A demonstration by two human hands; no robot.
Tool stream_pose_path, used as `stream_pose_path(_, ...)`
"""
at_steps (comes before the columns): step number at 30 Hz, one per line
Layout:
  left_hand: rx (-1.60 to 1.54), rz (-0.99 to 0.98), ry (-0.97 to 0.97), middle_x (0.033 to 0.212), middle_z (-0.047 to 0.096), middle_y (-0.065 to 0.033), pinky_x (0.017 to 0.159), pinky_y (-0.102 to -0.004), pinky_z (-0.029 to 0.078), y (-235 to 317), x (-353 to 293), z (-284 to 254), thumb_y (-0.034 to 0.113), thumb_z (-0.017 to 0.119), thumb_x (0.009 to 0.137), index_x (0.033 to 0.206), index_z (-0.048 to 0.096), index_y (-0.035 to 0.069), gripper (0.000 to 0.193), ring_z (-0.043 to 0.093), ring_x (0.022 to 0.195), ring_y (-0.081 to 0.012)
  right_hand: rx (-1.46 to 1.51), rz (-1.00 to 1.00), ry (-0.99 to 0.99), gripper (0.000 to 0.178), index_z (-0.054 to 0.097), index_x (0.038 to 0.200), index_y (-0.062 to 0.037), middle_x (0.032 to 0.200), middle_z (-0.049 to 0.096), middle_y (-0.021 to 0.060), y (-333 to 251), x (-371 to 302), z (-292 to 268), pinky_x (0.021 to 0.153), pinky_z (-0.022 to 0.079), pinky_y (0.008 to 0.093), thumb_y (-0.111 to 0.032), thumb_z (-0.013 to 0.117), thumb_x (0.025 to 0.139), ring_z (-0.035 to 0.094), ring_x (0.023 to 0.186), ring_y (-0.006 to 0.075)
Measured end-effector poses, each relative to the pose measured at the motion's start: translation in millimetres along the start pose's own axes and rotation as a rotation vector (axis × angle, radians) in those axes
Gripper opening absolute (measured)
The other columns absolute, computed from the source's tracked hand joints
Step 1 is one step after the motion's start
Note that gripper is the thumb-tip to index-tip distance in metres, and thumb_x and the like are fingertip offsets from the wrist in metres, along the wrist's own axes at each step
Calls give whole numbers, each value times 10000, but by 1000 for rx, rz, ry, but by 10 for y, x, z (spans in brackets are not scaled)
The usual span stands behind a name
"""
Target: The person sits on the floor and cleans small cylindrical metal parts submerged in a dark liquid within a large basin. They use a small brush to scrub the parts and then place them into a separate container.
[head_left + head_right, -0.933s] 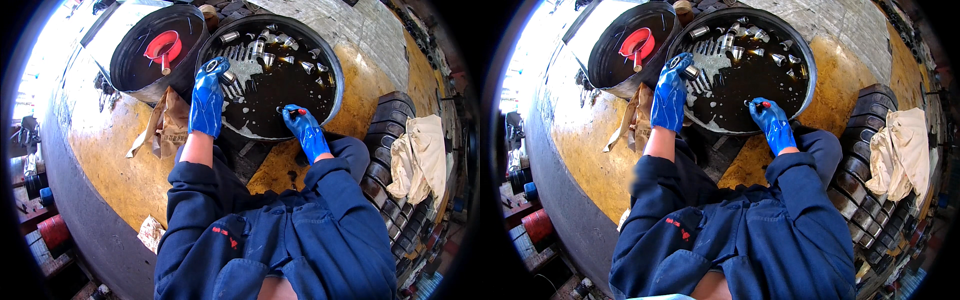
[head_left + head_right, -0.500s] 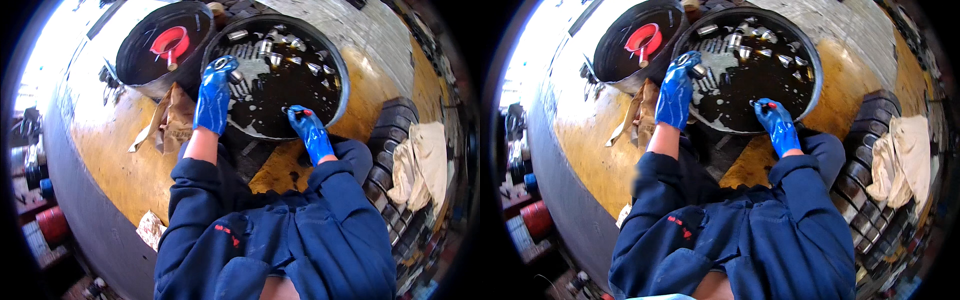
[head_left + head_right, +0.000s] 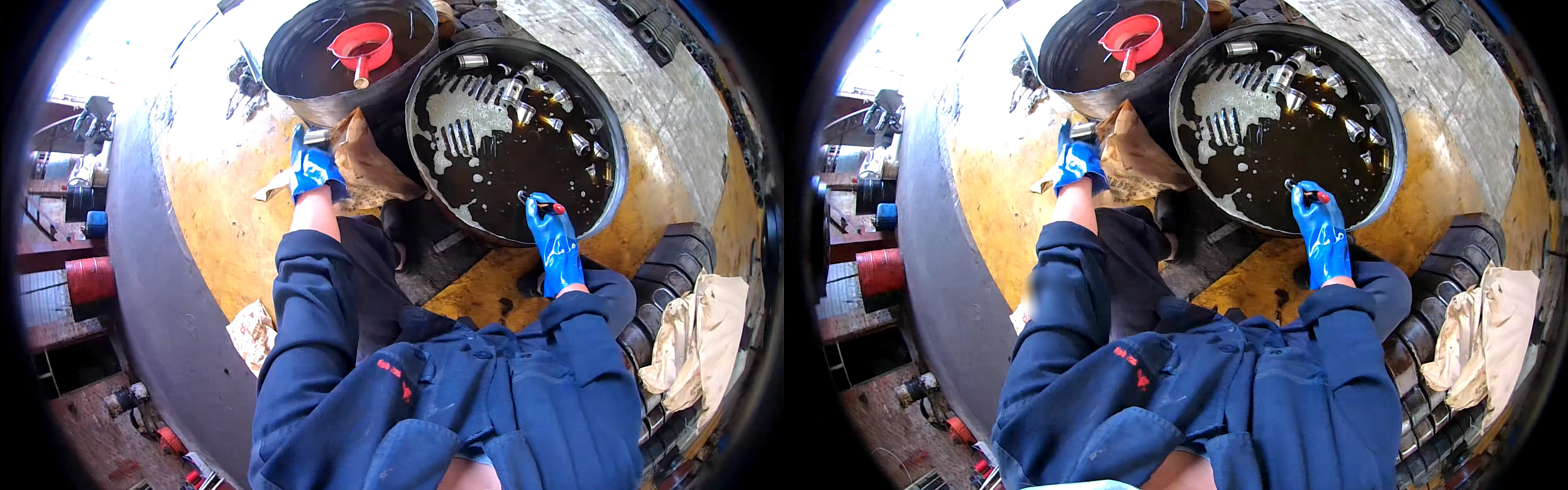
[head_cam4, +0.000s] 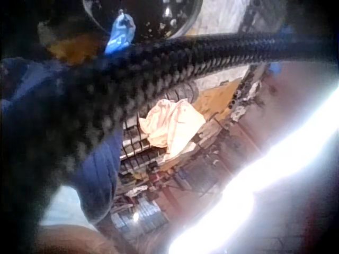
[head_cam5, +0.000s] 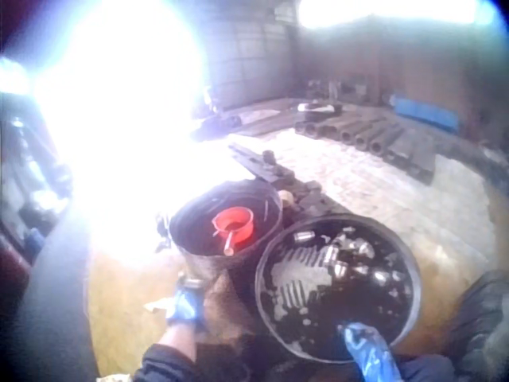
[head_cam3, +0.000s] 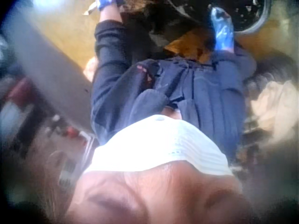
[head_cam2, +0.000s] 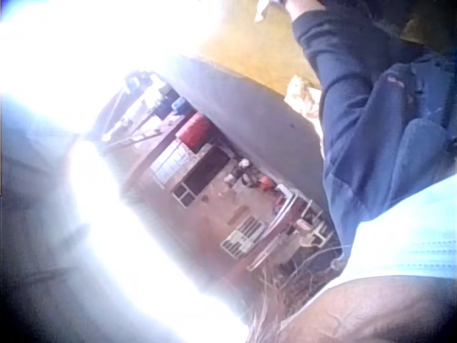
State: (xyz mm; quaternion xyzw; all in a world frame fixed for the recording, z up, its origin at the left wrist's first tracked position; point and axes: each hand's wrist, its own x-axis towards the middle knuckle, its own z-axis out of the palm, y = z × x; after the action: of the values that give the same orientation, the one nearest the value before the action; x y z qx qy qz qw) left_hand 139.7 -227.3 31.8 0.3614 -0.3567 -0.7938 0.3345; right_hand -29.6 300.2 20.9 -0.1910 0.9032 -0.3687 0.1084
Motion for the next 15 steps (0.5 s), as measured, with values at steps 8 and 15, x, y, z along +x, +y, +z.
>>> stream_pose_path(8,-209,-402,474,1178,715,-109,949,-418,551,-356,-77,-81,398,606,1032,1210,668,109,345,671,1060,-306,-57,15,6,181,714,1106,-37,978,759,100,-84,-43,-36,816,572,323,-180,677,1004,741,902,202)
stream_pose_path(15,-205,-349,537,1243,700,-110,974,-454,555,-356,-73,87,389,596,1034,1254,647,119,351,662,1113,-320,13,-32,1,183,717,1087,-47,974,760,109,-9,-17,-21,812,573,345,-202,686,994,748,905,235)
